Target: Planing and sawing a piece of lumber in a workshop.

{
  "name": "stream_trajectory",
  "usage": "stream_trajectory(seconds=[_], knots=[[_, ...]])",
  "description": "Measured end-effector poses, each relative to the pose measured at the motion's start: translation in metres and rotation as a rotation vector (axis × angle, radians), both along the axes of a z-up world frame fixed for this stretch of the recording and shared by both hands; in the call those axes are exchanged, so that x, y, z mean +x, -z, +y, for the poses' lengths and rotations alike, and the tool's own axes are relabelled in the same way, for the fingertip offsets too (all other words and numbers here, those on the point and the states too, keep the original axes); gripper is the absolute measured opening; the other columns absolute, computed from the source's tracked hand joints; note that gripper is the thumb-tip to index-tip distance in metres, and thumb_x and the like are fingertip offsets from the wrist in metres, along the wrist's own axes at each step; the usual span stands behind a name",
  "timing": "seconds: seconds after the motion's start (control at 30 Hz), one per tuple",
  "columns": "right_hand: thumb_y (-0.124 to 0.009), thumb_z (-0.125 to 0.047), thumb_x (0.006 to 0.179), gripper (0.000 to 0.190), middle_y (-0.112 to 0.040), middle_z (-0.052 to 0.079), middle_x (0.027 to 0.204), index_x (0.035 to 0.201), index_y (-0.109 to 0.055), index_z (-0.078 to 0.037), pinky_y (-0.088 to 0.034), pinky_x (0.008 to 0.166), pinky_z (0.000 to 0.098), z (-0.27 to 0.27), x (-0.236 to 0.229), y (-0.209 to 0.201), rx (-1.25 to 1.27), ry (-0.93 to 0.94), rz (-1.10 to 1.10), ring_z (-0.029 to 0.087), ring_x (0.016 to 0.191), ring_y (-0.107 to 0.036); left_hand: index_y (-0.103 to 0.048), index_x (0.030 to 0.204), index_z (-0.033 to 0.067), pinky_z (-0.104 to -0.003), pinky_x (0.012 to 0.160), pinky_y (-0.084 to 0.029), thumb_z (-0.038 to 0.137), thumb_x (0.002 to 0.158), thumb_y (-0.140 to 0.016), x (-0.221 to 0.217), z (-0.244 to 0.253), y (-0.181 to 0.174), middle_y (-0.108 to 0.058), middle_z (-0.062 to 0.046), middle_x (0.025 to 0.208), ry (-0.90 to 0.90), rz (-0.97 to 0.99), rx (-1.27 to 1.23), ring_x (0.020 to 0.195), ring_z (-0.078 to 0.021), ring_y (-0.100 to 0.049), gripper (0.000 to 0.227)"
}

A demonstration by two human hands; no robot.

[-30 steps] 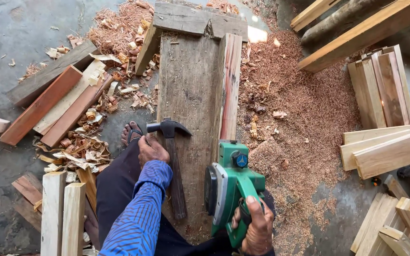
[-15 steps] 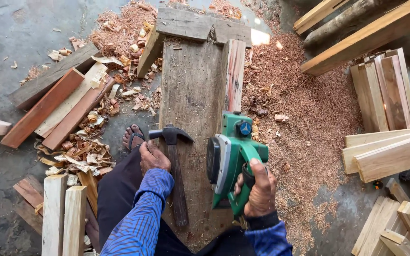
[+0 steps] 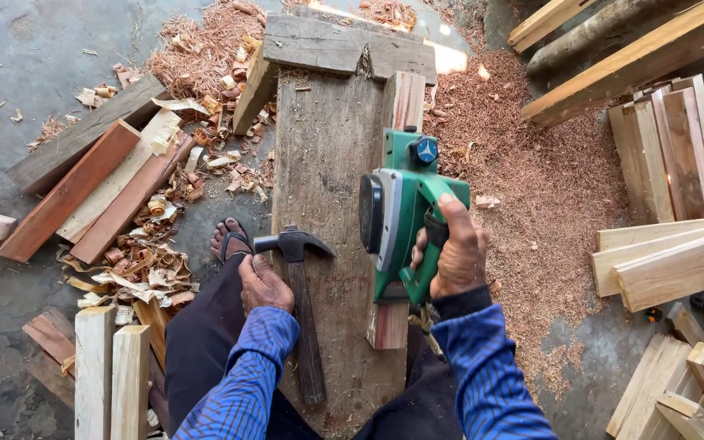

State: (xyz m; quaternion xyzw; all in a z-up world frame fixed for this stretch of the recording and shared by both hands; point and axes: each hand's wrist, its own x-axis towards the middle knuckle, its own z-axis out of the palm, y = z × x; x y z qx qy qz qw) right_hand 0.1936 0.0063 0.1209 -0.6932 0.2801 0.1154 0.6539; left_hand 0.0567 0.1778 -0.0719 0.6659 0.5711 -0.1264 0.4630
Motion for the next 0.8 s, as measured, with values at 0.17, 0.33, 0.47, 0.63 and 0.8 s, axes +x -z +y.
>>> stream_trajectory(seconds=[0.17,0.33,0.47,0.63,0.8], knots=[[-0.070,-0.049,0.082,0.045,-0.058,0.007,0.056,0.081,-0.061,-0.004,-0.046,0.033,0.0348,0.007,0.031,0.001,-0.010,0.000,0.030,0.017,0.039,-0.055,-0.051,0.143,0.0152,-0.054,0.096,-0.049,0.051,0.106,-0.035,-0.001,0.001,-0.001,-0.069,-0.022,0.124,0.016,0.018,-0.012,0.116,-0.0458,-0.063,0.055],[-0.068,-0.052,0.083,0.046,-0.058,0.005,0.057,0.082,-0.060,-0.006,-0.048,0.034,0.0356,0.012,0.070,0.006,-0.024,-0.068,-0.024,0.016,0.040,-0.056,-0.052,0.143,0.0170,-0.054,0.096,-0.049,0.052,0.105,-0.035,0.000,0.000,0.003,-0.069,-0.020,0.125,-0.004,0.005,-0.002,0.116,-0.0450,-0.063,0.054],[-0.069,-0.052,0.084,0.044,-0.057,0.004,0.058,0.084,-0.062,-0.009,-0.045,0.035,0.0349,0.023,0.109,0.009,0.021,-0.091,-0.022,0.016,0.041,-0.055,-0.053,0.142,0.0187,-0.055,0.096,-0.048,0.052,0.104,-0.037,0.002,-0.001,0.005,-0.070,-0.020,0.123,-0.014,0.024,0.013,0.116,-0.0451,-0.064,0.054],[-0.069,-0.057,0.084,0.050,-0.059,0.005,0.056,0.079,-0.058,-0.008,-0.047,0.034,0.0365,0.015,0.162,0.029,0.081,-0.107,-0.021,0.018,0.039,-0.056,-0.052,0.147,0.0227,-0.055,0.099,-0.047,0.054,0.101,-0.042,0.001,-0.001,0.018,-0.068,-0.024,0.125,-0.063,0.041,-0.012,0.117,-0.0473,-0.062,0.057],[-0.070,-0.055,0.085,0.045,-0.060,0.004,0.060,0.088,-0.064,-0.010,-0.046,0.037,0.0347,-0.040,0.120,-0.041,0.024,-0.235,-0.105,0.017,0.042,-0.054,-0.053,0.144,0.0195,-0.056,0.099,-0.047,0.056,0.102,-0.042,-0.001,0.002,0.016,-0.066,-0.025,0.125,-0.036,0.034,0.004,0.118,-0.0482,-0.061,0.057]])
